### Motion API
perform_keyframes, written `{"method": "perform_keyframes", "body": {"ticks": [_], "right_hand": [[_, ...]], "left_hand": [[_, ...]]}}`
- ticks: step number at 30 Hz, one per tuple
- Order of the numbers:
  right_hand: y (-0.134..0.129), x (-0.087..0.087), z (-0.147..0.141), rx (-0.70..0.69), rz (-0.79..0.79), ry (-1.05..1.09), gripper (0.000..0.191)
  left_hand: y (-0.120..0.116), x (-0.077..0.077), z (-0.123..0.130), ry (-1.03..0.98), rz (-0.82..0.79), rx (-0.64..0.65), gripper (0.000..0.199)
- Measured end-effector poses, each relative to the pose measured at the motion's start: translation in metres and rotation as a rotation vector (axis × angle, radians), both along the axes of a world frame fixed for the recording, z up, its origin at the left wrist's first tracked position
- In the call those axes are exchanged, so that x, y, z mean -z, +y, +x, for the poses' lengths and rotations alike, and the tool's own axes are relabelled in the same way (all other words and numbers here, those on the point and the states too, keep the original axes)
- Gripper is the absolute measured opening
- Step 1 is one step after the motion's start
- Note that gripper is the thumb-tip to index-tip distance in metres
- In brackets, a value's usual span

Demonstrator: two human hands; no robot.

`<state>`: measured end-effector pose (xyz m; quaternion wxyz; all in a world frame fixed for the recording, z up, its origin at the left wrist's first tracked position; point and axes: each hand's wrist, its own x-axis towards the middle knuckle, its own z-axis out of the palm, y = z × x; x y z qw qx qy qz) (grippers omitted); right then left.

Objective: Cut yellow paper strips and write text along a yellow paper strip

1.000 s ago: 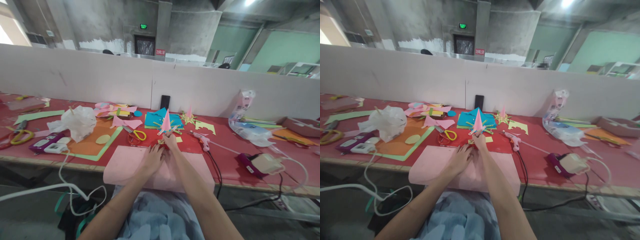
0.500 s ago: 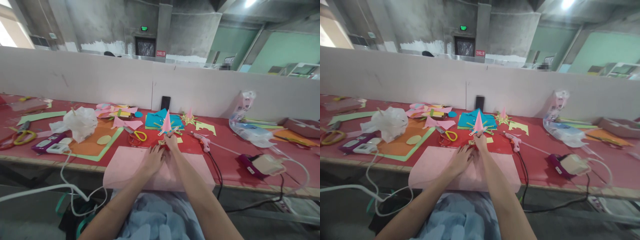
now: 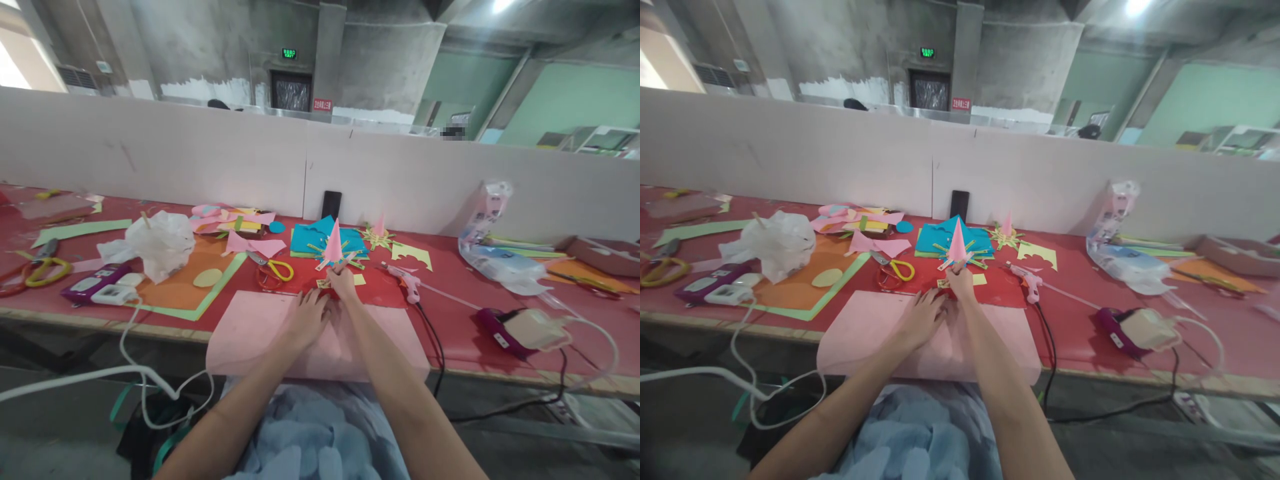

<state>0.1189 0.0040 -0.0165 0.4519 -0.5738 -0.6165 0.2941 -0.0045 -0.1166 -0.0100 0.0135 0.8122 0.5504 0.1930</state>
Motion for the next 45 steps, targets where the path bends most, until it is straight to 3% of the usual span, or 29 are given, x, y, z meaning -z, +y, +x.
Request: {"method": "perform_keyframes", "body": {"ticks": [20,45], "right_hand": [[0.006,0.007,0.001,0.043,0.057,0.001,0.028],[-0.003,-0.003,-0.001,0.068,0.018,0.011,0.024]], "left_hand": [[0.000,-0.001,0.001,-0.017,0.002,-0.001,0.038],[0.002,0.003,0.000,-0.015,0.038,0.002,0.038]]}}
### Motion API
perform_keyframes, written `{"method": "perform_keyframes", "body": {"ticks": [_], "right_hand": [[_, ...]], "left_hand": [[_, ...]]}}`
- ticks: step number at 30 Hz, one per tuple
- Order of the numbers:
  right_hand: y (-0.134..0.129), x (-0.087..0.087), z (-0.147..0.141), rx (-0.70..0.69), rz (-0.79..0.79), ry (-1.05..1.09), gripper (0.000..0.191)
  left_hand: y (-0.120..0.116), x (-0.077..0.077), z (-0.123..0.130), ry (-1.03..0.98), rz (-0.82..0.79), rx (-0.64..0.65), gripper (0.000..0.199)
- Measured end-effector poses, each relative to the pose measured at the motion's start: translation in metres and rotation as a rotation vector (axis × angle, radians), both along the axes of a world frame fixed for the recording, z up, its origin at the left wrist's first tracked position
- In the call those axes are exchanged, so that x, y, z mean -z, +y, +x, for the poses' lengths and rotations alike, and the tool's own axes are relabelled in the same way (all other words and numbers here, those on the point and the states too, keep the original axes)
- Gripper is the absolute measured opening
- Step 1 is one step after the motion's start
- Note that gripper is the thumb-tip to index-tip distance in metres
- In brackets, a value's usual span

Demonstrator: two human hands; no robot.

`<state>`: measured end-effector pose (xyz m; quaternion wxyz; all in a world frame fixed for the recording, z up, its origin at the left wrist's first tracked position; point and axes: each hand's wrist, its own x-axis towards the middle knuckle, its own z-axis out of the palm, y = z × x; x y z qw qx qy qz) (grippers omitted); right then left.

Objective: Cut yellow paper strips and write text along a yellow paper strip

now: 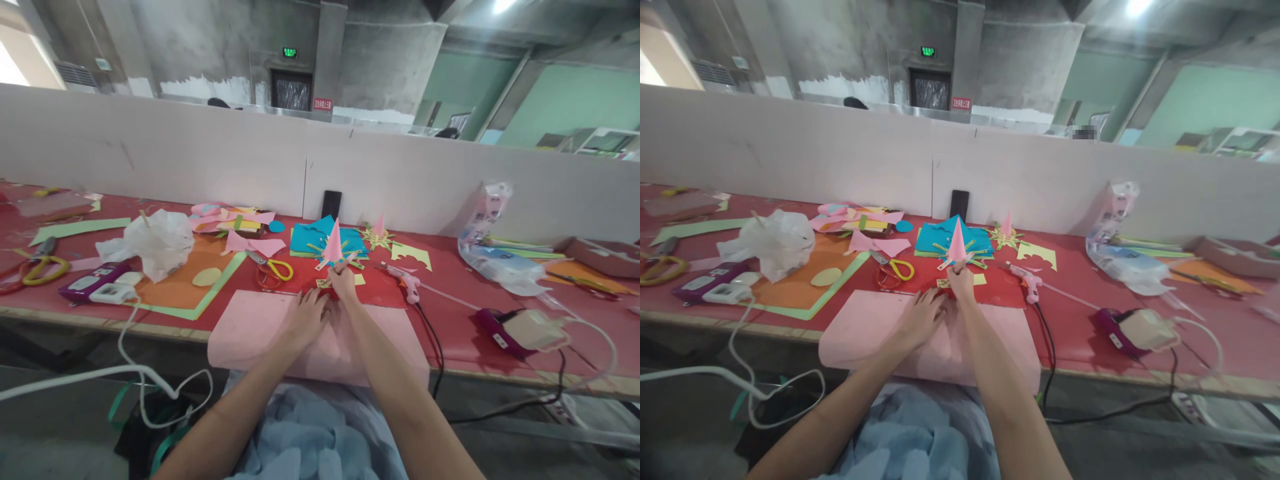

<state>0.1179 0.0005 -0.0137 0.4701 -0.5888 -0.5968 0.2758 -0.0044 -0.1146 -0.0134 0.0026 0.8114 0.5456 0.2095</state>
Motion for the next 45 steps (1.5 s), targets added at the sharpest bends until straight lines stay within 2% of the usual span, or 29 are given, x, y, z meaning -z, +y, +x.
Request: {"method": "perform_keyframes", "body": {"ticks": [20,36,41,45], "right_hand": [[0.0002,0.0003,0.0016,0.037,0.016,-0.100,0.026],[-0.0004,0.0007,0.0018,0.012,0.019,-0.035,0.026],[-0.0007,-0.0011,0.0019,0.003,-0.015,0.069,0.027],[-0.0006,-0.0014,0.0016,0.048,0.030,-0.046,0.028]], "left_hand": [[-0.0015,-0.0017,0.0009,0.001,-0.026,0.001,0.038],[-0.0007,-0.0006,0.0007,-0.007,-0.027,-0.004,0.037],[0.0005,0.0020,-0.0003,-0.013,-0.007,0.000,0.038],[-0.0006,0.0007,0.0003,-0.010,-0.020,0.001,0.038]]}}
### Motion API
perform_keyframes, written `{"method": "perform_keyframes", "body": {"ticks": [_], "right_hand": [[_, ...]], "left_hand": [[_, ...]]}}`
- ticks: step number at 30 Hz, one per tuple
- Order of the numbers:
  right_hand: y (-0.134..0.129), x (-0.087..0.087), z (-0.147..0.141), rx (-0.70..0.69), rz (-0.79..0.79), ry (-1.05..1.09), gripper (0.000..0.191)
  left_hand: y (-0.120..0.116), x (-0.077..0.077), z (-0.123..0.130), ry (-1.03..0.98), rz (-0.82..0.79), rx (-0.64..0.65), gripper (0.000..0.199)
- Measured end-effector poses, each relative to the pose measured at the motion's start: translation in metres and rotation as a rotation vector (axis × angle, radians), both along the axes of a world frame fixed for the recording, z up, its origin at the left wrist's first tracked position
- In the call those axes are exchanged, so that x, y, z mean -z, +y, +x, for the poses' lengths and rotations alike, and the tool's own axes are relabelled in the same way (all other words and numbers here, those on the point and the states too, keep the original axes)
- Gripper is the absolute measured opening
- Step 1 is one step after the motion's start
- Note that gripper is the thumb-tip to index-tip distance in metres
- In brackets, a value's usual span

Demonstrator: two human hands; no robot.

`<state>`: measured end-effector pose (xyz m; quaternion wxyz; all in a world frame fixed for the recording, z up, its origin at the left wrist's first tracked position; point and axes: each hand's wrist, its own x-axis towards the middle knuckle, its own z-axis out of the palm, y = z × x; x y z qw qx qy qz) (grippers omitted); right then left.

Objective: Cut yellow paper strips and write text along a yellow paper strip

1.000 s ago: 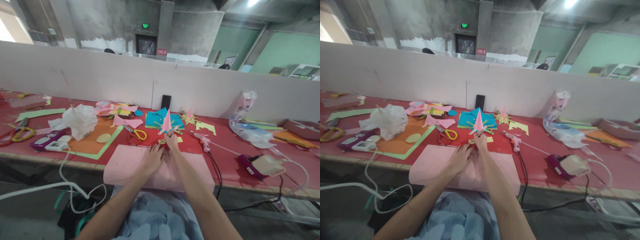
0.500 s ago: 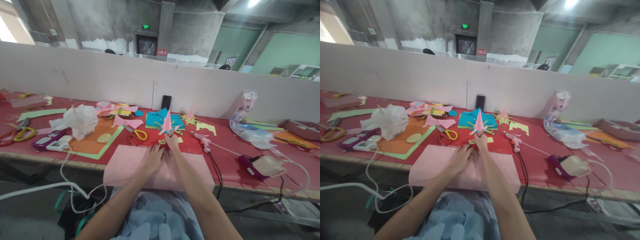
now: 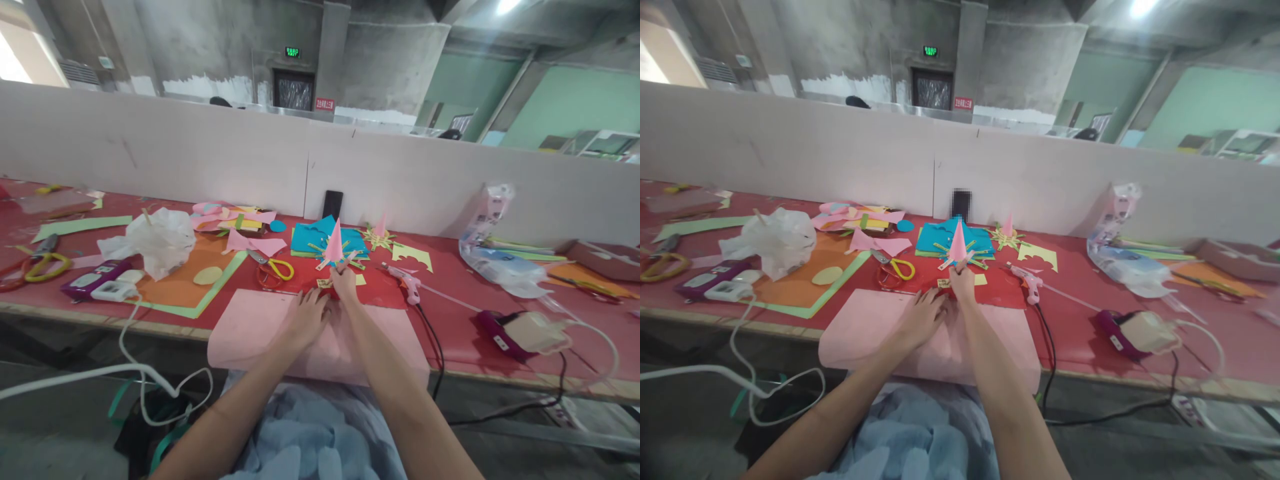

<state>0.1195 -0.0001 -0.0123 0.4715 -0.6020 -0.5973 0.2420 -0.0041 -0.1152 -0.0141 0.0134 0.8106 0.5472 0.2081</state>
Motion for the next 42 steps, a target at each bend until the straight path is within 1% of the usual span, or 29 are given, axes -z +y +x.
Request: {"method": "perform_keyframes", "body": {"ticks": [2,6,8,10,12,15,20,23,28,34,39,42], "right_hand": [[0.000,0.000,0.000,0.019,0.006,-0.022,0.028],[0.002,0.002,0.002,-0.019,-0.043,0.117,0.025],[0.003,0.003,0.002,-0.037,-0.023,0.131,0.027],[0.002,0.003,0.001,-0.075,0.017,0.133,0.031],[0.000,0.002,0.000,-0.149,0.033,0.165,0.037],[-0.004,0.000,-0.003,-0.232,0.000,0.187,0.045],[-0.003,0.001,-0.003,-0.304,-0.015,0.162,0.042],[-0.001,0.003,-0.003,-0.264,-0.010,0.146,0.038],[-0.003,0.002,-0.004,-0.237,0.014,0.037,0.033],[-0.007,-0.001,-0.005,-0.238,0.028,0.027,0.031],[-0.005,0.001,-0.004,-0.238,0.025,0.012,0.029],[-0.002,0.002,-0.004,-0.209,0.047,-0.008,0.027]], "left_hand": [[0.000,0.000,0.001,-0.005,-0.005,-0.004,0.038],[0.001,0.005,0.001,-0.012,0.032,-0.024,0.037],[0.002,0.007,0.001,-0.008,0.057,-0.025,0.037],[0.002,0.008,0.000,-0.002,0.063,-0.025,0.036],[0.002,0.007,0.000,0.002,0.060,-0.025,0.035],[0.001,0.004,0.001,0.007,0.062,-0.017,0.034],[-0.001,0.001,0.001,0.003,0.053,-0.015,0.034],[-0.001,0.001,0.001,0.009,0.047,-0.028,0.034],[-0.001,0.001,0.001,0.009,0.057,-0.024,0.034],[-0.001,0.001,0.001,0.015,0.062,-0.034,0.035],[0.000,0.004,0.000,0.023,0.085,-0.027,0.035],[0.000,0.005,-0.001,0.022,0.093,-0.022,0.034]]}}
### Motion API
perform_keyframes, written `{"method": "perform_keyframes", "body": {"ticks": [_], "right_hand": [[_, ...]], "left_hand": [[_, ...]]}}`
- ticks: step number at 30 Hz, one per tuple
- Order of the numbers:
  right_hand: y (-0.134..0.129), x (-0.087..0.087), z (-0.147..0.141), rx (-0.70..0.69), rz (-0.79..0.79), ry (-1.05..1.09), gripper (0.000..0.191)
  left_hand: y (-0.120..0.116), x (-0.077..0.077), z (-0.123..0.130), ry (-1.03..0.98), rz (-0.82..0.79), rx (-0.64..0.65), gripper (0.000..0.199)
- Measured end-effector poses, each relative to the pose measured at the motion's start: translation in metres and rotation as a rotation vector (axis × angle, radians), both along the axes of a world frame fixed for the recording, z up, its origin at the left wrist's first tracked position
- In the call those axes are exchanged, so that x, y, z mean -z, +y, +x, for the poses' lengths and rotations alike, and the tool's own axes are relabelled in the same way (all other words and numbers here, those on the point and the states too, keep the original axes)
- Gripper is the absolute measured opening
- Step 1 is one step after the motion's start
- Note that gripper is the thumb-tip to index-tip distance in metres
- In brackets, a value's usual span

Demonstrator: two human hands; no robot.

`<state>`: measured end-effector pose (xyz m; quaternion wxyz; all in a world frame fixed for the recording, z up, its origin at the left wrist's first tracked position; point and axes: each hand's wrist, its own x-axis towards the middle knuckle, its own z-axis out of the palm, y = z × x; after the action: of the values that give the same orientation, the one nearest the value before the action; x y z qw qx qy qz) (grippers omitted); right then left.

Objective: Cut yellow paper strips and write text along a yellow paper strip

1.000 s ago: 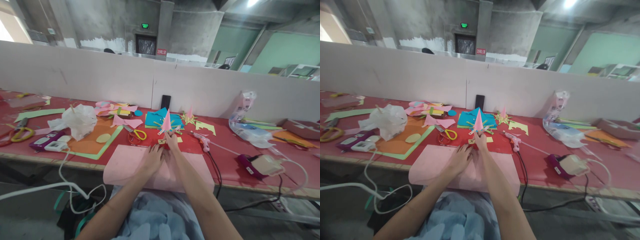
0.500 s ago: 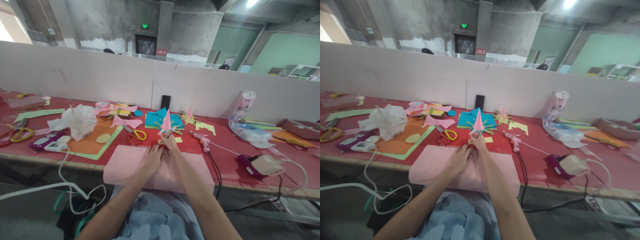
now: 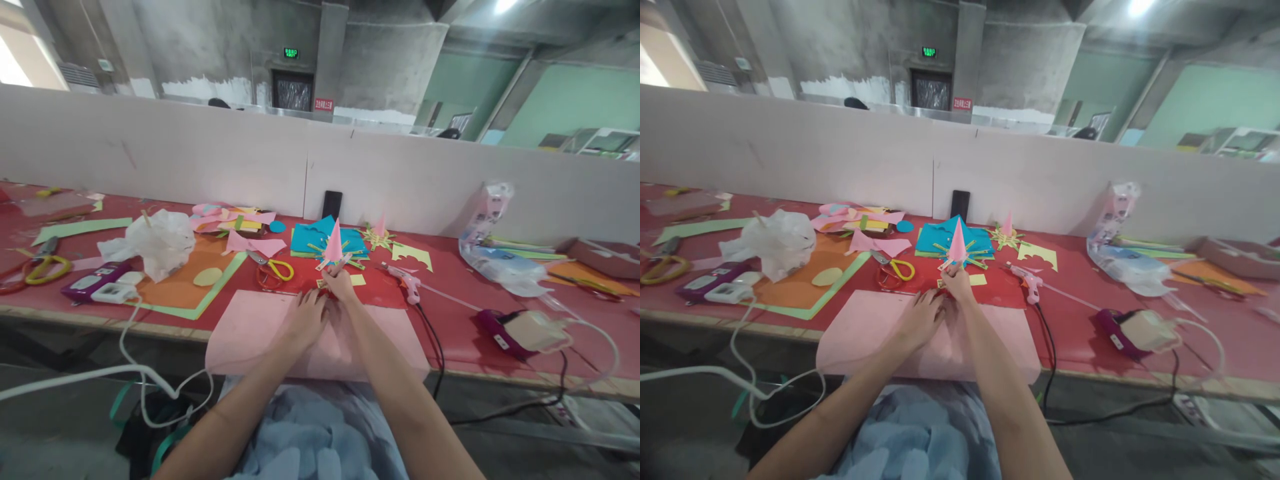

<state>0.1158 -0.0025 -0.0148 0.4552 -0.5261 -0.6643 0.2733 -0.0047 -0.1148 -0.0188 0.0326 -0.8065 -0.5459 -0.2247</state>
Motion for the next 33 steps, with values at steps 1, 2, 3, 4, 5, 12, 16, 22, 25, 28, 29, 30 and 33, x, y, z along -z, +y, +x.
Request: {"method": "perform_keyframes", "body": {"ticks": [1,2,3,4,5,12,16,22,25,28,29,30,33], "right_hand": [[0.0004,0.0005,0.0000,0.005,0.007,0.001,0.027],[0.0005,0.0009,0.0000,0.005,0.011,0.010,0.028],[0.0004,0.0012,0.0000,-0.002,0.008,0.025,0.028],[0.0002,0.0014,0.0000,-0.015,0.001,0.042,0.028],[-0.0001,0.0015,0.0000,-0.029,-0.005,0.054,0.028],[0.0009,0.0034,0.0004,-0.038,-0.026,0.047,0.027],[0.0013,0.0040,0.0005,-0.039,-0.028,0.043,0.027],[0.0012,0.0032,0.0004,-0.045,-0.025,0.020,0.027],[0.0022,0.0033,0.0007,0.006,0.017,-0.019,0.026],[0.0031,0.0038,0.0010,0.027,0.017,0.011,0.025],[0.0031,0.0037,0.0011,0.024,0.012,0.018,0.025],[0.0029,0.0035,0.0011,0.022,0.009,0.014,0.025],[0.0019,0.0024,0.0012,0.034,0.013,-0.028,0.026]], "left_hand": [[0.0001,0.0000,0.0001,-0.003,0.000,0.000,0.034],[0.0001,0.0000,0.0002,-0.007,-0.002,0.000,0.033],[0.0000,-0.0001,0.0004,-0.009,-0.007,-0.003,0.033],[0.0000,-0.0003,0.0005,-0.010,-0.012,-0.004,0.033],[-0.0001,-0.0004,0.0006,-0.011,-0.016,-0.006,0.033],[-0.0002,-0.0012,0.0006,-0.017,-0.016,-0.003,0.034],[-0.0007,-0.0021,0.0012,-0.012,-0.021,-0.005,0.034],[-0.0018,-0.0045,0.0012,-0.010,-0.023,0.000,0.033],[-0.0019,-0.0051,0.0010,-0.015,-0.024,0.000,0.033],[-0.0021,-0.0056,0.0010,-0.019,-0.037,-0.004,0.033],[-0.0023,-0.0058,0.0011,-0.016,-0.041,-0.002,0.033],[-0.0024,-0.0059,0.0011,-0.014,-0.042,-0.002,0.033],[-0.0025,-0.0059,0.0012,-0.006,-0.041,-0.004,0.033]]}}
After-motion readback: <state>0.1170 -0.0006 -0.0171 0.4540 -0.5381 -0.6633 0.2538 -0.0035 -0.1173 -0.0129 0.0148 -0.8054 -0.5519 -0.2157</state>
